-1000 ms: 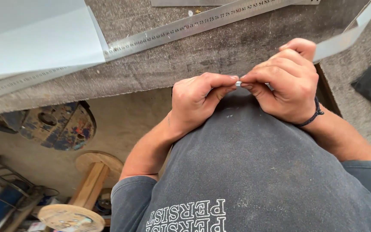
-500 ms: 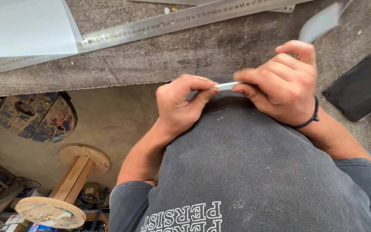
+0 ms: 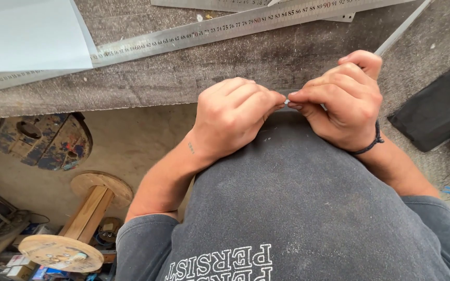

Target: Measuring and marking a strip of insulation material on a workbench using a metal ruler and a scribe, then peeling the backing.

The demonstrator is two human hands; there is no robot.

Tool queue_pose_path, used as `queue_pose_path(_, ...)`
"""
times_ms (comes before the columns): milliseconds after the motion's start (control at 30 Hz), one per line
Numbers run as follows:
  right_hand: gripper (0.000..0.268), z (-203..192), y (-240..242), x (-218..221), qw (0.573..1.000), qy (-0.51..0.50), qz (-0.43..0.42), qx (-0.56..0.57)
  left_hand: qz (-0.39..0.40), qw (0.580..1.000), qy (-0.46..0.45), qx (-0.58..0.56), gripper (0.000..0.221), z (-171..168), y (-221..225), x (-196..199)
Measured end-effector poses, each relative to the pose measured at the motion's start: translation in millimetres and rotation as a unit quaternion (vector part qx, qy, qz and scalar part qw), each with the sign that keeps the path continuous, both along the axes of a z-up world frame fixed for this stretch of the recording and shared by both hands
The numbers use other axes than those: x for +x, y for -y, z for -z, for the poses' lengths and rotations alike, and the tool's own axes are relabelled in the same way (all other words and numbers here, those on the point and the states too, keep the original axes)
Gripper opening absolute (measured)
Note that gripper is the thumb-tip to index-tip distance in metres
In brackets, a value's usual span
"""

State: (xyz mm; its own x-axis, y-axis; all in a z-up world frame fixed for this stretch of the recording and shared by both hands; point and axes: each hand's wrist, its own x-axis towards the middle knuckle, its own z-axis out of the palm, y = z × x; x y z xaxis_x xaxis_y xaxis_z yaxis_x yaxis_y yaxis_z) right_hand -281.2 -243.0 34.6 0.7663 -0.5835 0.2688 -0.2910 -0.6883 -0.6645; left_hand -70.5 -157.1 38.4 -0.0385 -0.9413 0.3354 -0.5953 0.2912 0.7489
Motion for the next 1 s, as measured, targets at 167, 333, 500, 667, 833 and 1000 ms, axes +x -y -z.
queue_pose_path(167,0.032,-4.2,1.7,11.1,0.995,-0.031,0.027,-0.093,-0.01,0.999,0.04,-0.028,0.024,-7.2,2.9,9.8)
queue_pose_path(333,0.053,2.0,0.2,13.4,0.987,-0.073,0.017,-0.14,-0.029,0.999,0.039,0.001,0.016,-2.1,-6.3,19.5)
queue_pose_path(500,0.025,-3.7,3.2,16.7,0.991,-0.091,0.012,-0.102,-0.032,0.993,0.07,0.088,0.02,5.3,-12.9,30.8)
queue_pose_path(667,0.011,3.9,0.2,14.2,0.999,-0.053,-0.002,-0.003,0.005,0.988,0.111,0.103,0.012,11.1,-2.8,22.5)
queue_pose_path(833,0.024,5.3,-0.8,9.3,0.997,-0.047,0.038,-0.048,-0.009,0.993,0.118,0.027,0.021,12.0,6.5,1.3)
queue_pose_path(1000,0.042,11.4,-1.1,-5.8,0.991,-0.089,0.056,-0.079,-0.005,0.994,0.108,0.003,0.02,7.8,5.7,2.2)
